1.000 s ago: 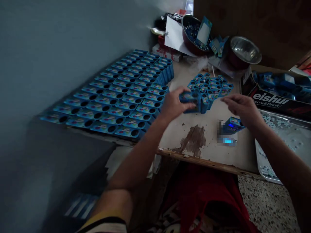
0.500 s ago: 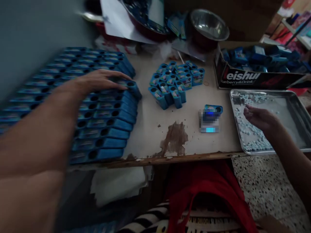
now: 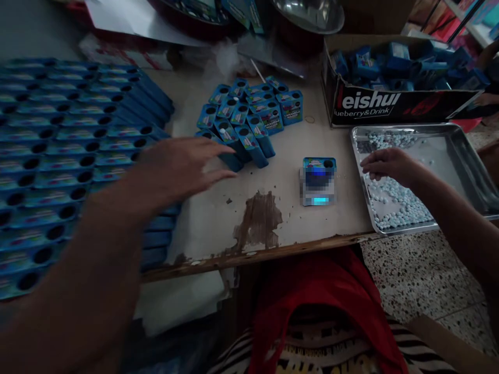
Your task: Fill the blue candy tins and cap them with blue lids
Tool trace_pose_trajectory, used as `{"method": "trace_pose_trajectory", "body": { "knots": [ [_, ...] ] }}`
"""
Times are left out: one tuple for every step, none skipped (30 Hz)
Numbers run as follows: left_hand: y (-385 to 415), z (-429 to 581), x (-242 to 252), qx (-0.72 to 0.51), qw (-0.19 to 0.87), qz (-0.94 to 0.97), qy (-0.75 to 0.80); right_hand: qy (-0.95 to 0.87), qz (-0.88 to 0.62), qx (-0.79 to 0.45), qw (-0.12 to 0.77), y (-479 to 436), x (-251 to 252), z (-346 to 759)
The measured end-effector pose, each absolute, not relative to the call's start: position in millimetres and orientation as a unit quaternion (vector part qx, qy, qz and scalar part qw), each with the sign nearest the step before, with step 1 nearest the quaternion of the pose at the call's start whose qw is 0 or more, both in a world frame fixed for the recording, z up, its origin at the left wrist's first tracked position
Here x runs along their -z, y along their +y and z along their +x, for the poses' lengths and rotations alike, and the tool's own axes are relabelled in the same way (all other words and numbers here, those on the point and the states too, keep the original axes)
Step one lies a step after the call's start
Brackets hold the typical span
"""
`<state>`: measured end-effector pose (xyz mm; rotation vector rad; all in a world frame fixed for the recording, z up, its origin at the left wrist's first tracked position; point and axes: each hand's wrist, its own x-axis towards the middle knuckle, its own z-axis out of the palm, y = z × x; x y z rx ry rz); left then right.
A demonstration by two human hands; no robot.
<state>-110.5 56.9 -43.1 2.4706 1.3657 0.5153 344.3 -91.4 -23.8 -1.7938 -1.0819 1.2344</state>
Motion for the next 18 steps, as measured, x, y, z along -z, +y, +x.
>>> {"method": "trace_pose_trajectory", "body": {
  "knots": [
    [44, -94, 47, -0.168, 0.163, 0.876, 0.421, -0.451, -0.689, -0.467, 0.322, -82, 18, 338],
    [33, -77, 51, -0.172, 0.185, 0.884, 0.394, -0.482, -0.683, -0.461, 0.297, -72, 12, 330],
    [25, -60, 56, -0.185, 0.204, 0.881, 0.383, -0.509, -0.674, -0.459, 0.277, -62, 6, 323],
    [18, -44, 62, -0.205, 0.227, 0.868, 0.390, -0.531, -0.663, -0.458, 0.262, -53, 0, 316],
    [13, -30, 68, -0.226, 0.253, 0.849, 0.405, -0.548, -0.654, -0.456, 0.254, -45, -5, 310],
    [10, -16, 75, -0.244, 0.285, 0.827, 0.419, -0.559, -0.647, -0.453, 0.252, -39, -9, 305],
    [8, -3, 82, -0.260, 0.319, 0.804, 0.429, -0.565, -0.644, -0.447, 0.257, -33, -12, 300],
    [7, 8, 89, -0.277, 0.354, 0.781, 0.434, -0.568, -0.644, -0.439, 0.265, -29, -14, 297],
    [6, 18, 95, -0.291, 0.387, 0.761, 0.431, -0.570, -0.644, -0.430, 0.275, -26, -15, 295],
    [6, 27, 101, -0.300, 0.418, 0.747, 0.421, -0.573, -0.645, -0.420, 0.282, -25, -16, 293],
    [6, 35, 105, -0.302, 0.446, 0.738, 0.407, -0.579, -0.645, -0.411, 0.283, -25, -17, 291],
    [5, 41, 109, -0.298, 0.471, 0.731, 0.392, -0.591, -0.642, -0.403, 0.275, -25, -18, 289],
    [5, 45, 111, -0.292, 0.492, 0.727, 0.381, -0.609, -0.639, -0.392, 0.259, -26, -19, 287],
    [4, 48, 113, -0.287, 0.506, 0.721, 0.375, -0.632, -0.635, -0.376, 0.236, -28, -20, 284],
    [3, 49, 113, -0.285, 0.514, 0.716, 0.377, -0.659, -0.631, -0.353, 0.209, -30, -22, 279],
    [3, 49, 114, -0.287, 0.514, 0.711, 0.385, -0.687, -0.626, -0.321, 0.182, -31, -24, 274],
    [3, 48, 113, -0.291, 0.507, 0.709, 0.394, -0.714, -0.621, -0.285, 0.154, -32, -25, 267],
    [3, 46, 113, -0.294, 0.499, 0.711, 0.400, -0.738, -0.615, -0.248, 0.124, -32, -25, 261]
  ]
}}
